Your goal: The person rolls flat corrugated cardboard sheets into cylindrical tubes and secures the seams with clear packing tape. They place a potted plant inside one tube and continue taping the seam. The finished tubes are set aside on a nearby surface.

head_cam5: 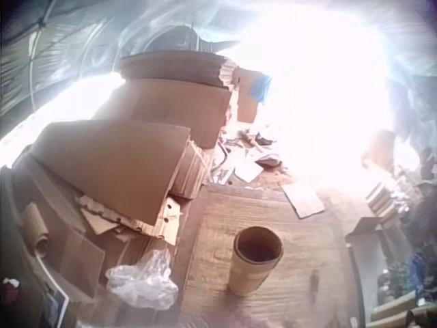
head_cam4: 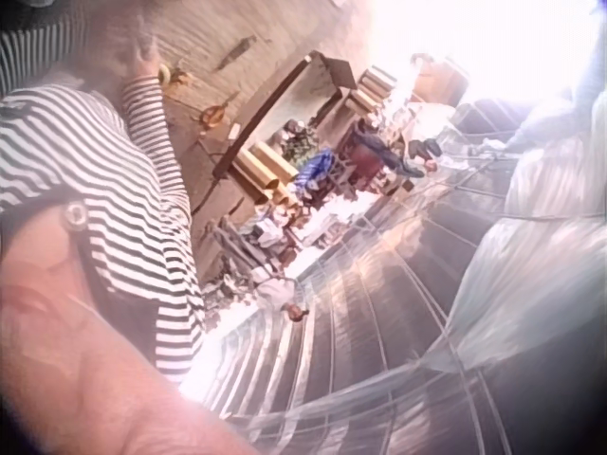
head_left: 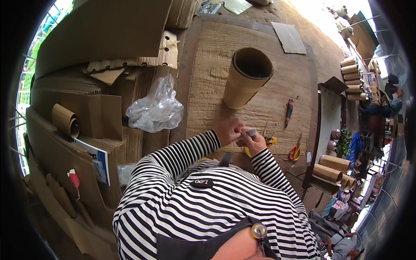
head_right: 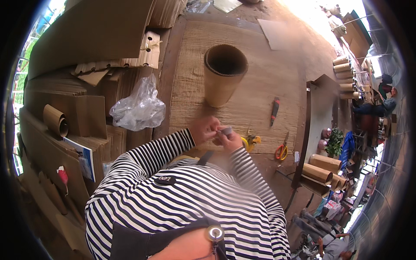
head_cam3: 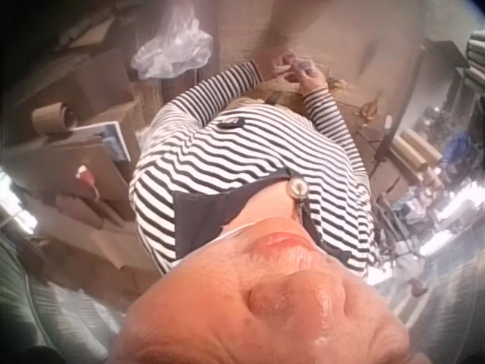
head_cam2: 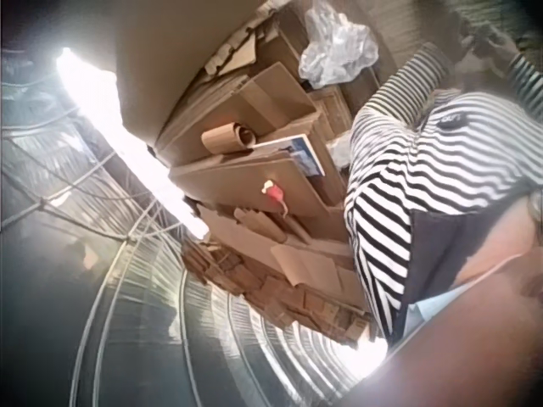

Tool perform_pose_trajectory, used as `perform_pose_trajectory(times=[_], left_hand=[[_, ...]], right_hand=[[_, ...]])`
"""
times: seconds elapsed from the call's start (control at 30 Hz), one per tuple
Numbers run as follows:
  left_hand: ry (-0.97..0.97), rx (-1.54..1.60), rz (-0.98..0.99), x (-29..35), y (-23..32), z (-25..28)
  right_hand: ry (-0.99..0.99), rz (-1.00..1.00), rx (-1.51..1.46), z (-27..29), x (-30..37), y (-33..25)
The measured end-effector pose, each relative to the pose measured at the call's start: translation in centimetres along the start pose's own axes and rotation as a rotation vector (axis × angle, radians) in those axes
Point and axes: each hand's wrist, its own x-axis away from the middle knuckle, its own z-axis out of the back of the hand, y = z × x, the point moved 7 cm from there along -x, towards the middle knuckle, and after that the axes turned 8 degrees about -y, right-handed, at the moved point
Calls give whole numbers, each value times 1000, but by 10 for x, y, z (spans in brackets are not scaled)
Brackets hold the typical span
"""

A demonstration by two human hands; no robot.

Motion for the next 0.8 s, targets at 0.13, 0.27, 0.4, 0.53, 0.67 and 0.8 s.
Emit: perform_pose_trajectory(times=[0.13,0.27,0.4,0.53,0.67,0.8], left_hand=[[190,-162,-403,-13,82,48],[617,-559,-327,-51,125,135],[348,-779,-302,-73,117,118],[313,-709,-476,-28,148,69],[294,-621,-530,37,179,44],[190,-587,-513,93,167,6]], right_hand=[[121,171,-138,9,26,-40],[194,143,-59,38,56,-34],[131,173,27,47,65,-14],[56,280,16,75,76,-8],[122,338,-7,117,87,15],[117,189,-96,129,87,59]])
